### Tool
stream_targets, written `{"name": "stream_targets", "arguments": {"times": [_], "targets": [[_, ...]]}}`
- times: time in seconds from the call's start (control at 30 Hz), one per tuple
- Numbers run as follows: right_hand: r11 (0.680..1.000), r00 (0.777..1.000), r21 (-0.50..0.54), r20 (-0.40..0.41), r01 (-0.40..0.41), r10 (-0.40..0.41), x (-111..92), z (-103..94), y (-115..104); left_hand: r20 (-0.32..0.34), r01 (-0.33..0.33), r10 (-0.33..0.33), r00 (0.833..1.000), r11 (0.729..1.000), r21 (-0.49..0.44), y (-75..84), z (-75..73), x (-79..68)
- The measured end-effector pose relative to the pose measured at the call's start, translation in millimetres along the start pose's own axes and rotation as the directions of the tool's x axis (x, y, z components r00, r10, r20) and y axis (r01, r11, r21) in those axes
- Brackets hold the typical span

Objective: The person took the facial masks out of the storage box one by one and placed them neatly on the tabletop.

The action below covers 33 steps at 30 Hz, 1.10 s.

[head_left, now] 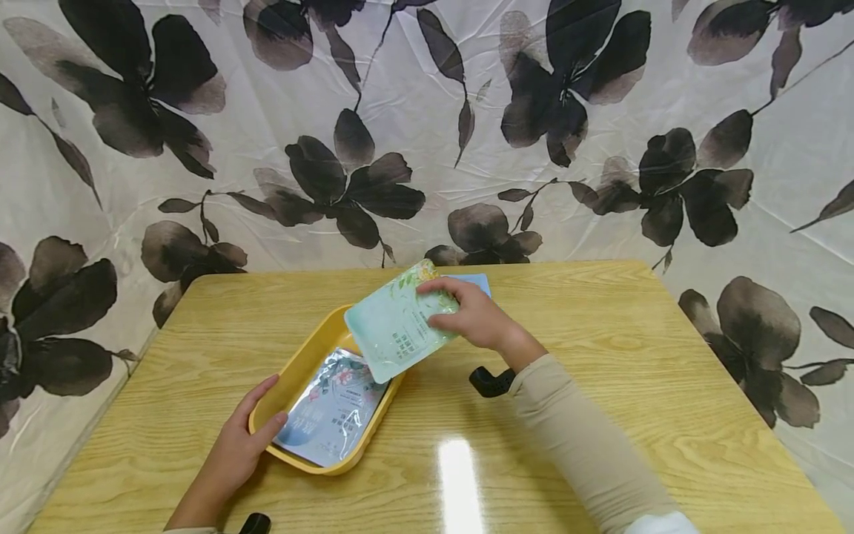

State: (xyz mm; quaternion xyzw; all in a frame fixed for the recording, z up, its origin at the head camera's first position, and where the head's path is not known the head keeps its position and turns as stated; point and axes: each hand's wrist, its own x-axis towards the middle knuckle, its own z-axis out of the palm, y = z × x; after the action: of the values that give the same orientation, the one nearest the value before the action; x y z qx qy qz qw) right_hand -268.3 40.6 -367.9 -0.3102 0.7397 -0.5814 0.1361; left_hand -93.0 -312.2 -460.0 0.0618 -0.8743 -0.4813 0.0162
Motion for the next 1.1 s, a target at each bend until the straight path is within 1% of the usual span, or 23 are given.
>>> {"name": "stream_targets", "arguments": {"times": [0.07,0.17,0.3,0.4,0.5,0.53,0.57,0.6,0.63,0.67,0.7,0.73,0.77,0.8,0.87,1.0,1.07,1.1], "targets": [[0.999,0.999,0.040,-0.039,-0.009,0.010,-4,-13.0,4,0.001,-0.001,0.001,1.000,1.000,0.005,-0.2,-0.3,-0.1],[0.998,0.994,0.067,-0.107,-0.022,0.029,-10,-32.1,10,-0.008,-0.011,0.011,1.000,1.000,-0.001,-0.9,0.4,-0.4],[0.996,0.982,0.084,-0.184,-0.031,0.046,-20,-56.9,22,-0.045,-0.048,0.045,0.998,0.997,-0.059,-2.7,2.9,-1.9],[0.994,0.967,0.097,-0.247,-0.044,0.066,-28,-74.9,31,-0.070,-0.083,0.076,0.995,0.991,-0.104,-4.4,5.0,-2.7],[0.994,0.942,0.095,-0.322,-0.063,0.091,-37,-92.4,40,-0.080,-0.134,0.124,0.989,0.982,-0.134,-6.8,6.0,-3.6],[0.993,0.933,0.088,-0.346,-0.072,0.099,-39,-98.2,43,-0.071,-0.160,0.150,0.986,0.971,-0.180,-7.9,5.8,-3.8],[0.993,0.924,0.079,-0.368,-0.082,0.106,-42,-104.1,46,-0.059,-0.193,0.185,0.981,0.952,-0.235,-9.3,5.4,-4.4],[0.993,0.914,0.073,-0.390,-0.092,0.114,-45,-109.6,49,-0.044,-0.226,0.223,0.974,0.927,-0.300,-11.0,4.8,-4.7],[0.992,0.905,0.076,-0.407,-0.103,0.125,-47,-114.6,52,-0.027,-0.257,0.266,0.964,0.893,-0.371,-13.0,4.1,-4.7],[0.990,0.896,0.082,-0.423,-0.111,0.136,-49,-119.5,55,-0.010,-0.278,0.306,0.952,0.852,-0.443,-15.0,3.2,-4.6],[0.989,0.888,0.094,-0.436,-0.115,0.145,-51,-124.2,57,0.009,-0.290,0.343,0.939,0.808,-0.512,-16.8,2.4,-4.3],[0.987,0.881,0.113,-0.446,-0.118,0.156,-53,-128.3,59,0.026,-0.295,0.374,0.927,0.770,-0.566,-18.5,1.7,-4.0],[0.983,0.875,0.145,-0.454,-0.114,0.169,-54,-132.2,62,0.034,-0.300,0.395,0.918,0.748,-0.592,-19.9,1.3,-3.6],[0.978,0.869,0.180,-0.461,-0.109,0.182,-55,-135.7,64,0.039,-0.301,0.408,0.912,0.733,-0.610,-21.1,1.0,-3.0],[0.965,0.858,0.246,-0.471,-0.094,0.204,-57,-142.1,69,0.039,-0.304,0.416,0.909,0.722,-0.622,-22.4,0.8,-2.3],[0.947,0.836,0.307,-0.493,-0.093,0.242,-60,-151.5,79,0.009,-0.315,0.410,0.912,0.713,-0.626,-23.1,1.1,-3.5],[0.942,0.824,0.317,-0.502,-0.107,0.262,-61,-154.9,85,-0.020,-0.333,0.407,0.913,0.718,-0.611,-23.1,1.2,-5.6],[0.941,0.818,0.318,-0.508,-0.113,0.270,-62,-156.1,88,-0.037,-0.345,0.404,0.914,0.727,-0.594,-23.1,1.1,-6.9]]}}
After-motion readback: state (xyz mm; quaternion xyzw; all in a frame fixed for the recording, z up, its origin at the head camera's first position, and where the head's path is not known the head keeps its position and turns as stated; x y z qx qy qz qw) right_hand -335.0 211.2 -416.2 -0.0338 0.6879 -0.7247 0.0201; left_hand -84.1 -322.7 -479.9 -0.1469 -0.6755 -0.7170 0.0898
